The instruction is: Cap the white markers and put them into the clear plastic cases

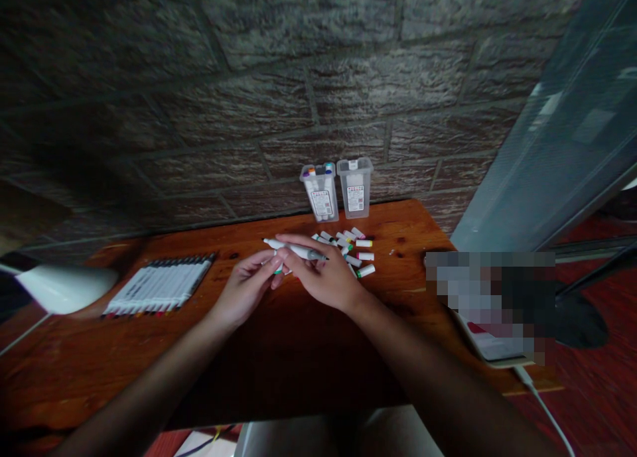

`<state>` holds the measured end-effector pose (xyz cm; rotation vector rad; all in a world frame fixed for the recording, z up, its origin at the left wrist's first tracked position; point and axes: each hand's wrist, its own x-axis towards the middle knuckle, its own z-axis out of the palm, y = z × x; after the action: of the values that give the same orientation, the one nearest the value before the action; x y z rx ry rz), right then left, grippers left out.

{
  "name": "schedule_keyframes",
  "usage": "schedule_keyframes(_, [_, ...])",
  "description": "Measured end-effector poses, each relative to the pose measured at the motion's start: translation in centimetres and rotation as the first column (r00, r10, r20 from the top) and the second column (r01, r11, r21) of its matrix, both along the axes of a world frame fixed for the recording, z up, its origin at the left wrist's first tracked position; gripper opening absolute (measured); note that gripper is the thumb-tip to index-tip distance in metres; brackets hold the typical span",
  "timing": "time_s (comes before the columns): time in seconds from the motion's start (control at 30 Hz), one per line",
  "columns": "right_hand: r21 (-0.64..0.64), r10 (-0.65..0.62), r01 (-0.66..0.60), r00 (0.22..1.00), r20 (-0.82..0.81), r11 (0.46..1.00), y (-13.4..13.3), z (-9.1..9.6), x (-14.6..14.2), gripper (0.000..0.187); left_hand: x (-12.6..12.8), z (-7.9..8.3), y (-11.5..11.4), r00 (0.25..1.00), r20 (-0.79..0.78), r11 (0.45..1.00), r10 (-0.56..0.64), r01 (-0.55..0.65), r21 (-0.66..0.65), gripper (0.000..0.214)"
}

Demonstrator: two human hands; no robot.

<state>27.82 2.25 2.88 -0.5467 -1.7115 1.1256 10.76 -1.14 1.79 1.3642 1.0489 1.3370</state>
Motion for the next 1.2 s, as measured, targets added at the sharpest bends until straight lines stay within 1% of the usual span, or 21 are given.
schedule_keyframes(0.1, [0.017, 0.002, -0.002, 1.000, 0.002, 1.000, -0.02, 0.10, 0.07, 0.031, 0.18, 0.11, -0.11, 1.000, 0.009, 1.000, -0.005, 0.005, 0.003, 0.024])
schedule_keyframes(0.27, [-0.024, 0.017, -0.016, 1.000, 0.013, 1.000, -0.08, 0.18, 0.09, 0.032, 0.22, 0.14, -0.14, 1.000, 0.003, 1.000, 0.016, -0.016, -0.013, 0.025])
schedule_keyframes(0.47, [0.017, 0.008, -0.009, 1.000, 0.014, 1.000, -0.04, 0.11, 0.08, 0.032, -0.10, -0.12, 0.02, 1.000, -0.006, 1.000, -0.016, 0.016, 0.017, 0.022])
schedule_keyframes(0.57, [-0.004, 0.017, -0.017, 1.000, 0.012, 1.000, 0.04, -0.11, 0.05, 0.034, -0.19, -0.16, 0.09, 1.000, -0.003, 1.000, -0.013, 0.013, 0.022, 0.021])
schedule_keyframes(0.67, [0.003, 0.015, -0.015, 1.000, 0.008, 1.000, 0.05, -0.25, 0.02, 0.034, -0.22, -0.22, 0.09, 1.000, -0.001, 1.000, -0.010, 0.010, 0.022, 0.022])
schedule_keyframes(0.87, [-0.024, 0.018, -0.018, 1.000, 0.001, 1.000, -0.02, -0.07, 0.06, 0.034, -0.17, -0.18, 0.06, 1.000, 0.000, 0.999, -0.001, 0.001, 0.032, 0.021])
schedule_keyframes(1.07, [0.005, 0.020, -0.020, 1.000, -0.014, 1.000, -0.07, 0.06, 0.05, 0.032, -0.23, -0.17, 0.12, 1.000, 0.003, 0.999, -0.016, 0.016, 0.036, 0.020])
schedule_keyframes(1.2, [-0.013, 0.016, -0.016, 1.000, -0.011, 1.000, -0.06, 0.08, 0.11, 0.033, -0.30, -0.18, 0.12, 1.000, -0.002, 0.999, 0.001, -0.001, 0.033, 0.020])
